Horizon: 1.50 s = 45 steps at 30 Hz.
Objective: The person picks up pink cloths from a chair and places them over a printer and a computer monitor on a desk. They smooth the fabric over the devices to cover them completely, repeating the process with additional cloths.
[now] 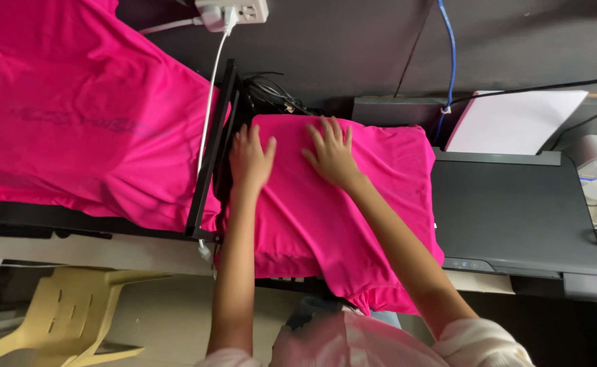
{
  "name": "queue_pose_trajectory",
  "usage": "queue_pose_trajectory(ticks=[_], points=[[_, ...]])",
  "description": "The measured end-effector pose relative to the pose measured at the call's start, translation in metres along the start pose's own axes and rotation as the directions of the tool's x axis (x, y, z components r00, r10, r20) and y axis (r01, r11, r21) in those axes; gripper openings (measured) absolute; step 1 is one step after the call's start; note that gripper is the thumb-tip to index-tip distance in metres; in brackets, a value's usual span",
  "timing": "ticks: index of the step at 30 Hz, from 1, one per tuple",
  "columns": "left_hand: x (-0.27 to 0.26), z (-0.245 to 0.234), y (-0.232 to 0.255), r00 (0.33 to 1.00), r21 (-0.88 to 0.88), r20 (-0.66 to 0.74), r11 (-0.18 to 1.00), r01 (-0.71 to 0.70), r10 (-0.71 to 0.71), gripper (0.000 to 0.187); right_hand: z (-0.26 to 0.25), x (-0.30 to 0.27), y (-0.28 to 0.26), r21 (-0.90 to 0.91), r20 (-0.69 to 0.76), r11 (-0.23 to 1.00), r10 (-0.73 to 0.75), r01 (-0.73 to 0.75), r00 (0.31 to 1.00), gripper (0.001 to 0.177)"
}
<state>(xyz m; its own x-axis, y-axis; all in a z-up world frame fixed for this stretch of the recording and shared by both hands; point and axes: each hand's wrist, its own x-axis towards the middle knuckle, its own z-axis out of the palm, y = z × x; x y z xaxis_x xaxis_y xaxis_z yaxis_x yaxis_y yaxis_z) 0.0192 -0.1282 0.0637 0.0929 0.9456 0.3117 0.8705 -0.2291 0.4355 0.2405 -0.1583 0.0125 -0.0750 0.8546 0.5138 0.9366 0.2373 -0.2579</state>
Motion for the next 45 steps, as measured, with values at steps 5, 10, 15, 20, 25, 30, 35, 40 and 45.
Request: queue_pose_trajectory(ticks=[5, 10, 15, 20, 25, 30, 35, 40, 45], points=[[-0.1, -0.031, 0.014, 0.996, 0.105, 0.084, 0.994, -0.019, 0.01, 0.071, -0.062, -0.06, -0.045, 0.208, 0.197, 0.946, -0.29, 0.249, 0.936, 0.064], [-0.129, -0.054, 0.009, 0.994, 0.108, 0.104, 0.994, 0.012, -0.023, 0.069, -0.095, -0.085, -0.07, 0.267, 0.276, 0.916, -0.372, 0.301, 0.886, 0.062], [-0.132, -0.053, -0.005, 0.995, -0.014, 0.042, 0.995, -0.094, 0.094, 0.062, -0.112, -0.09, -0.083, 0.274, 0.261, 0.919, -0.356, 0.285, 0.897, 0.063], [-0.159, -0.07, 0.011, 0.945, -0.246, -0.261, 0.933, -0.261, 0.196, 0.023, -0.134, -0.109, -0.099, 0.388, 0.152, 0.853, -0.434, 0.351, 0.888, 0.049], [-0.226, -0.064, -0.01, 0.909, -0.212, -0.315, 0.913, -0.349, 0.274, 0.019, -0.126, -0.158, -0.118, 0.466, 0.075, 0.672, -0.678, 0.575, 0.731, 0.038], [-0.277, -0.033, -0.036, 0.919, -0.142, -0.369, 0.969, -0.203, 0.138, 0.027, -0.09, -0.183, -0.138, 0.361, 0.13, 0.7, -0.692, 0.616, 0.71, 0.05], [-0.282, -0.033, -0.046, 0.892, -0.396, -0.397, 0.917, 0.047, -0.217, 0.048, -0.055, -0.197, -0.151, 0.297, 0.18, 0.797, -0.588, 0.526, 0.789, 0.049], [-0.288, -0.021, -0.081, 0.901, -0.415, -0.327, 0.9, 0.136, -0.287, 0.03, -0.043, -0.206, -0.169, 0.459, 0.296, 0.758, -0.622, 0.463, 0.725, 0.028], [-0.288, -0.016, -0.099, 0.902, -0.403, -0.317, 0.903, 0.15, -0.292, 0.016, -0.086, -0.15, -0.186, 0.565, 0.378, 0.7, -0.69, 0.437, 0.617, 0.016]])
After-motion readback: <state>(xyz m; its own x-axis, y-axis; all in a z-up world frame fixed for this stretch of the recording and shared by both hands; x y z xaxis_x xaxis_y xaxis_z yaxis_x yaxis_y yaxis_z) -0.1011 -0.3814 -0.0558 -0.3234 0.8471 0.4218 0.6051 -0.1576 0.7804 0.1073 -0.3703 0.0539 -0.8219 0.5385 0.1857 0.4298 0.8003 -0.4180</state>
